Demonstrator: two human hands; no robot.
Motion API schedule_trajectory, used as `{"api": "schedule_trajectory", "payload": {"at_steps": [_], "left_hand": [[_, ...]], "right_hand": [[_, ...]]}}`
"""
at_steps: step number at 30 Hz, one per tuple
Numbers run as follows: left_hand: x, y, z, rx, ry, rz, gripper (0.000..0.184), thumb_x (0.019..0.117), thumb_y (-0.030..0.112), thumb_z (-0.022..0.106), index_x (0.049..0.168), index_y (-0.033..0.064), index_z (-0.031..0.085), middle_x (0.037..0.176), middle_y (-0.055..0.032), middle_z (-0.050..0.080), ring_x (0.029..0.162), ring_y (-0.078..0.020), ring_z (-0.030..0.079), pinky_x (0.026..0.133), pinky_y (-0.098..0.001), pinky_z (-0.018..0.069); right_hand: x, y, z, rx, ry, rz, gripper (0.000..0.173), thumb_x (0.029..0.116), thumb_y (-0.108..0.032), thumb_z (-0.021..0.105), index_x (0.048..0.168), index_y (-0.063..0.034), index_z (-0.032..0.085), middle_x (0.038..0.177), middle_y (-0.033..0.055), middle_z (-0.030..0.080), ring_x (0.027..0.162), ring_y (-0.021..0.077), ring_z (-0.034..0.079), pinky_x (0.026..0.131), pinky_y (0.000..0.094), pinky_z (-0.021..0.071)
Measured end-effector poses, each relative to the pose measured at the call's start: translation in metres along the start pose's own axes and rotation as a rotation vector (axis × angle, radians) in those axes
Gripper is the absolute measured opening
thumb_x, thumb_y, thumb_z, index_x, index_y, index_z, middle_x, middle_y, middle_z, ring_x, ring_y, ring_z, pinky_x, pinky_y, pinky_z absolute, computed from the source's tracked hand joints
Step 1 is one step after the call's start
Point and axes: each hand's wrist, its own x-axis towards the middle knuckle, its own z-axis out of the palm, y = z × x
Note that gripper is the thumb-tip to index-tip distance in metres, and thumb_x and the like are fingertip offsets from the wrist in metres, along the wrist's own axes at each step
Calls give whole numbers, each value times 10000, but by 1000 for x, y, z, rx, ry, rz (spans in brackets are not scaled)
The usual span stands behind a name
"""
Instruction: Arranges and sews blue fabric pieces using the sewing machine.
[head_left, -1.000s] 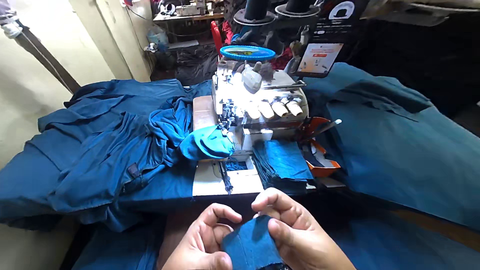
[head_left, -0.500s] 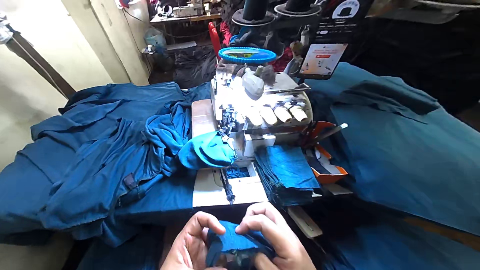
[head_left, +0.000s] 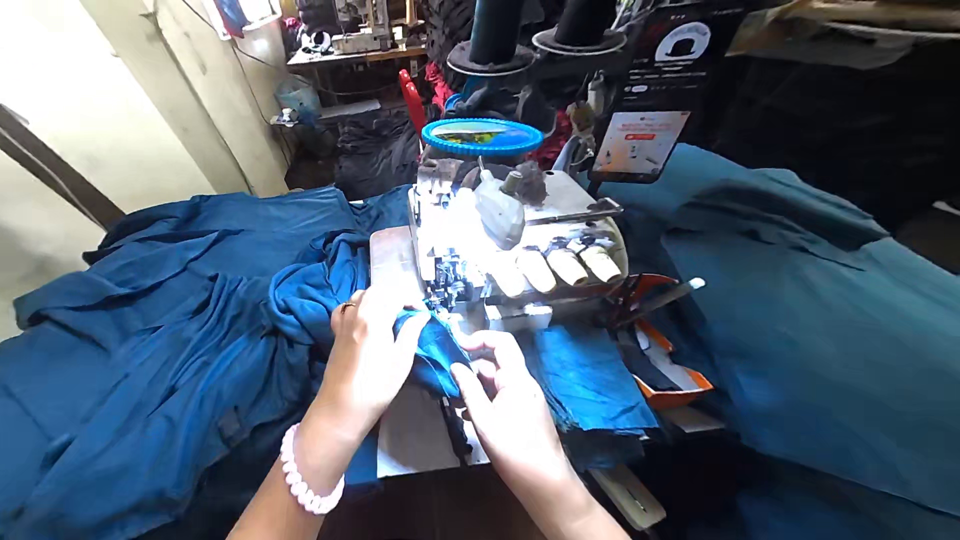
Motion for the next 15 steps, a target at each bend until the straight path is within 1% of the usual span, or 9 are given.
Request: {"api": "schedule_trajectory", "payload": {"at_steps": [2,4,5,7,9,11,12,14,15], "left_hand": [[10,-1,9,28,-136,-77,130,920,300,687,967,193,742,1081,10,680,1100,-205,615,941,-550,450],[7,1,14,44,-201,-131,148,897,338,679,920,203,735,1118,19,676,1141,-206,601,932,-557,437],[4,2,16,45,-186,-139,163,887,345,672,916,197,735,1126,12,682,1149,-214,606,931,-564,438],[0,4,19,53,-129,-135,182,875,345,672,911,184,750,1091,-5,691,1114,-230,622,912,-577,441],[2,6,23,70,-107,-153,158,865,334,674,876,191,741,1057,-1,683,1086,-230,620,892,-568,427],[11,6,25,76,-127,-183,137,883,302,693,898,176,744,1084,-21,670,1101,-256,604,907,-584,416],[16,5,26,82,-131,-194,130,893,284,699,911,165,747,1095,-32,668,1102,-264,599,910,-583,412],[23,3,30,110,-113,-199,130,893,243,676,948,148,747,1103,-50,661,1095,-273,599,900,-572,416],[25,0,32,103,-90,-194,134,899,227,675,965,134,745,1104,-64,659,1090,-285,601,890,-572,419]], "right_hand": [[2,8,0,-43,-8,35,246,944,-161,617,1163,-49,621,686,-27,630,545,49,617,522,236,555],[-7,12,-3,10,-37,61,220,929,-123,636,1130,-36,616,689,-13,617,534,52,599,509,239,542],[-13,13,-4,48,-47,56,198,923,-97,642,1107,-30,607,729,-8,621,548,40,591,510,222,534],[-18,14,-6,110,-44,21,173,913,-43,649,1078,-15,605,831,10,656,602,12,608,537,185,541],[-16,16,-5,114,-21,-35,160,919,-40,642,1077,-19,630,871,14,698,631,-1,636,557,173,554],[-8,21,-3,82,-9,-85,176,945,-74,616,1105,-46,685,935,0,735,680,-15,656,595,160,564],[-3,23,-3,45,-16,-97,207,961,-101,597,1129,-75,713,992,-14,750,738,-15,677,643,166,578],[4,24,-2,-37,-31,-107,251,985,-155,567,1163,-132,743,1069,-44,760,847,-5,707,730,200,602],[6,23,-2,-69,-35,-106,266,992,-177,558,1177,-149,747,1077,-51,763,871,4,715,748,220,611]]}}
